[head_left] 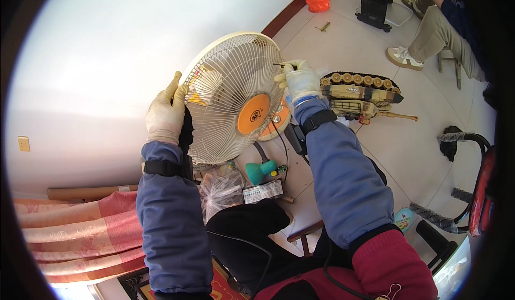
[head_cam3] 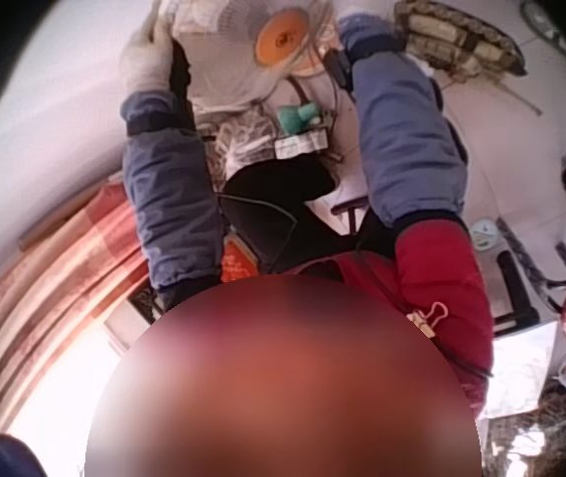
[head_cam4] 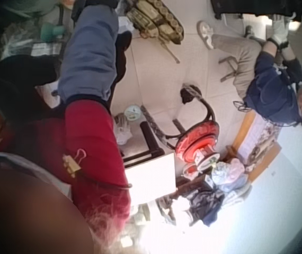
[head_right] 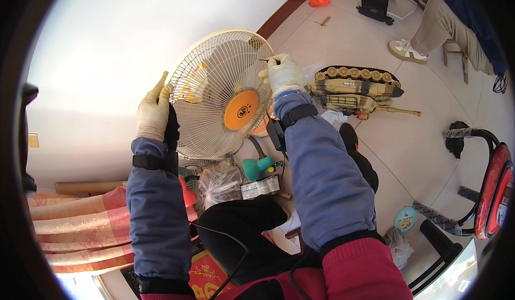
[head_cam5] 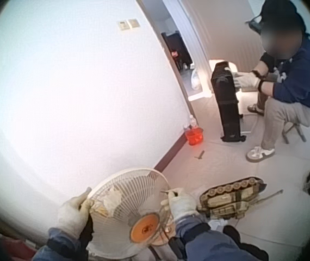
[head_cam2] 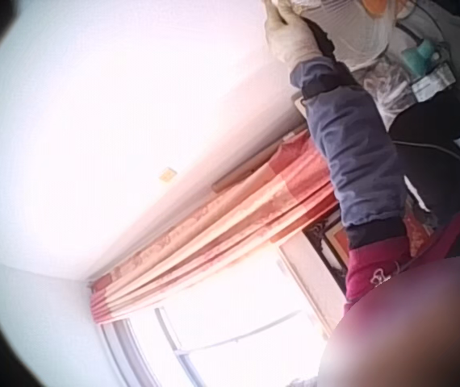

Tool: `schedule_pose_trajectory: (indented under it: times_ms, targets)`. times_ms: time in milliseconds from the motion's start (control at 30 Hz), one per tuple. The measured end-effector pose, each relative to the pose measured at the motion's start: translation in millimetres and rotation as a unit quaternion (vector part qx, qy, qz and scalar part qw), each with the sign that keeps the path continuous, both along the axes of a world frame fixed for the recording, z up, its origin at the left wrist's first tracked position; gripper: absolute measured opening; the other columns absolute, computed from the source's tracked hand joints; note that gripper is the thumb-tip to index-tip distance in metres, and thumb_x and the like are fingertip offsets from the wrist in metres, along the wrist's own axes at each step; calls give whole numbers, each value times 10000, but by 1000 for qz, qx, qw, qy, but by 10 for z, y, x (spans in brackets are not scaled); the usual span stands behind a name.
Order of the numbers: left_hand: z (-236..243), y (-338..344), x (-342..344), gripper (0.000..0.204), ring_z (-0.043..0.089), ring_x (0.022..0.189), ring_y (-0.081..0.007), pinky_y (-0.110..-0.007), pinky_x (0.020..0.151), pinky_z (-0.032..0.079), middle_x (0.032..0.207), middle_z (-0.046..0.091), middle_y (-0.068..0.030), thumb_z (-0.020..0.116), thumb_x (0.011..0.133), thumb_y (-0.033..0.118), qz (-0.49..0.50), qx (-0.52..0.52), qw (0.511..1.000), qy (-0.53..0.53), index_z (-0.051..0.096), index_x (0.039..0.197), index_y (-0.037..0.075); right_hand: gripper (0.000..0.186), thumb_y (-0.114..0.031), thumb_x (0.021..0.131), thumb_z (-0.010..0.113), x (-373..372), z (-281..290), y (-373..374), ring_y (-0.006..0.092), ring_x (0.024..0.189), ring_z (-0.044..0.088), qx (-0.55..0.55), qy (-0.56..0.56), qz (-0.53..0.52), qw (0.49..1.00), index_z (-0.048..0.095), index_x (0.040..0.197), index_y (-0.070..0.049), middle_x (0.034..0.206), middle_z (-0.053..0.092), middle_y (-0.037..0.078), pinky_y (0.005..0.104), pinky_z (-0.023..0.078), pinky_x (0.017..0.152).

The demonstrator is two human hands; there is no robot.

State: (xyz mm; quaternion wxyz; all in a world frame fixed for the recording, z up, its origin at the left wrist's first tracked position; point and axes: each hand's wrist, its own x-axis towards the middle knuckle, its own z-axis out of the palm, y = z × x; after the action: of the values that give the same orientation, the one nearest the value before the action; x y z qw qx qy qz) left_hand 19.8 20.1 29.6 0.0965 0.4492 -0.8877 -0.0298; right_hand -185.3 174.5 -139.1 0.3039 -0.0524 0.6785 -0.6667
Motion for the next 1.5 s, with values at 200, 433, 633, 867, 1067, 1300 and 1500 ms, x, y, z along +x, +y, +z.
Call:
schedule_pose_trajectory:
  times_ms: [200, 433, 633, 867, 1067, 1300, 1500]
  targets:
    - [16, 20, -15, 482, 656, 1173, -288, -399, 1014, 495, 1220, 705, -137, 504, 1022, 547, 8, 3, 1000, -7, 561, 1450, 334, 274, -299, 1031, 494, -31, 42, -26, 151, 674, 714, 167, 125, 108, 972, 629, 1153, -94, 821, 778, 44, 331, 553, 683]
    - [20, 59, -19, 479, 651, 1187, -292, -396, 1018, 495, 1244, 699, -135, 514, 1021, 534, 15, -4, 1000, -16, 564, 1449, 325, 277, -289, 1033, 482, -77, 194, 13, 145, 682, 729, 148, 63, 130, 978, 614, 1164, -84, 822, 781, 40, 300, 558, 652]
    - [23, 49, -26, 479, 654, 1185, -296, -400, 1015, 498, 1250, 698, -141, 513, 1023, 530, 10, 7, 1000, -10, 560, 1452, 322, 289, -308, 1036, 487, -130, 179, 48, 111, 619, 698, 78, 68, 59, 993, 604, 1165, -77, 806, 780, 28, 281, 532, 578]
    - [-3, 41, -5, 475, 661, 1165, -298, -401, 1006, 503, 1217, 707, -141, 508, 1027, 527, 1, 0, 1000, 2, 559, 1453, 324, 277, -311, 1029, 489, -95, 146, -20, 142, 642, 710, 96, 110, 61, 987, 610, 1167, -103, 804, 774, 35, 301, 548, 625]
    - [-1, 36, -3, 472, 660, 1168, -288, -401, 1005, 505, 1215, 709, -131, 504, 1027, 528, 4, -5, 1000, -6, 560, 1452, 328, 265, -314, 1025, 491, -107, 228, 23, 160, 692, 726, 139, 136, 91, 977, 621, 1135, -111, 807, 774, 31, 311, 563, 696]
    - [20, 68, -14, 474, 656, 1177, -281, -400, 1015, 499, 1227, 705, -128, 499, 1029, 524, 11, 4, 1000, -11, 551, 1459, 331, 271, -332, 1022, 491, -88, 123, -24, 191, 721, 728, 147, 156, 78, 974, 641, 1102, -121, 804, 769, 34, 350, 562, 731]
    - [30, 92, -13, 474, 655, 1175, -278, -395, 1022, 494, 1225, 706, -122, 500, 1030, 524, 0, -6, 1000, -10, 561, 1453, 321, 264, -356, 1001, 526, -56, 92, -75, 309, 902, 714, 228, 299, 99, 921, 659, 1110, -156, 916, 754, 97, 424, 552, 839]
